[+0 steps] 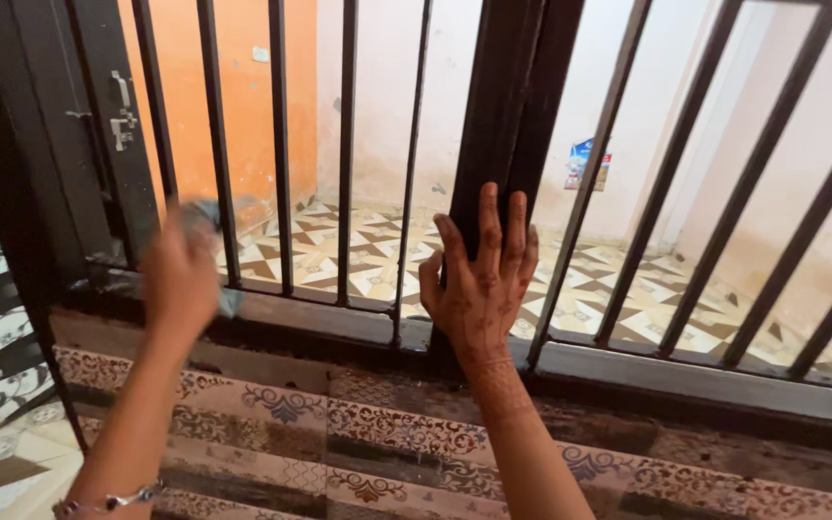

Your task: The person wipes the bars and frame of a metal window grill using a cloth, reaching between the bars to clean different sides and parts of the frame.

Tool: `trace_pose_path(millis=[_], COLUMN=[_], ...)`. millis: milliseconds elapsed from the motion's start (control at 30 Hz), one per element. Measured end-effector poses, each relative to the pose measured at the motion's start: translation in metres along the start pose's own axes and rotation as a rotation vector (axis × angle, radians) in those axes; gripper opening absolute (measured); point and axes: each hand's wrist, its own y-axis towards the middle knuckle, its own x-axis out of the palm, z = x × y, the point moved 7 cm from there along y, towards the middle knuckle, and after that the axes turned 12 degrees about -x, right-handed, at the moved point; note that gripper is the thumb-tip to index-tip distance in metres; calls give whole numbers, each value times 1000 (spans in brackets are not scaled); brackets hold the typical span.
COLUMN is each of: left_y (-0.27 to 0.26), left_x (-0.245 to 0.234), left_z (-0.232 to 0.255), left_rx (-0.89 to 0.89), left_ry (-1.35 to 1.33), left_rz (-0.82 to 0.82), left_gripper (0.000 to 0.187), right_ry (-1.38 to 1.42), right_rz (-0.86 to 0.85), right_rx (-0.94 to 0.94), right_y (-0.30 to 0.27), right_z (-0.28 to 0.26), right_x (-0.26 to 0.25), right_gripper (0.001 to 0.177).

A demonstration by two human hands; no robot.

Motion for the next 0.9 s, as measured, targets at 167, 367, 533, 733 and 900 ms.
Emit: trace_pose_path(millis=[167, 367, 533, 733, 900], left_y=[72, 204, 205, 175, 140], left_x=[-58, -13, -5, 2, 5], left_z=[36, 95, 74, 45, 26], left_rx=[441, 252, 155, 142, 110], left_ry=[-215, -168, -207, -278, -359], left_rz=[526, 141, 61, 21, -58], left_gripper=[44, 40, 48, 47, 45], right_ry=[-2, -30, -27, -21, -19], right_rz=[-4, -50, -34, -19, -20], right_rx=[3, 9, -5, 0, -2], right_y=[-1, -1, 0, 1, 1], right_z=[1, 0, -1, -1, -2], right_x=[4, 6, 4, 3, 3], right_gripper=[39, 40, 41, 39, 40])
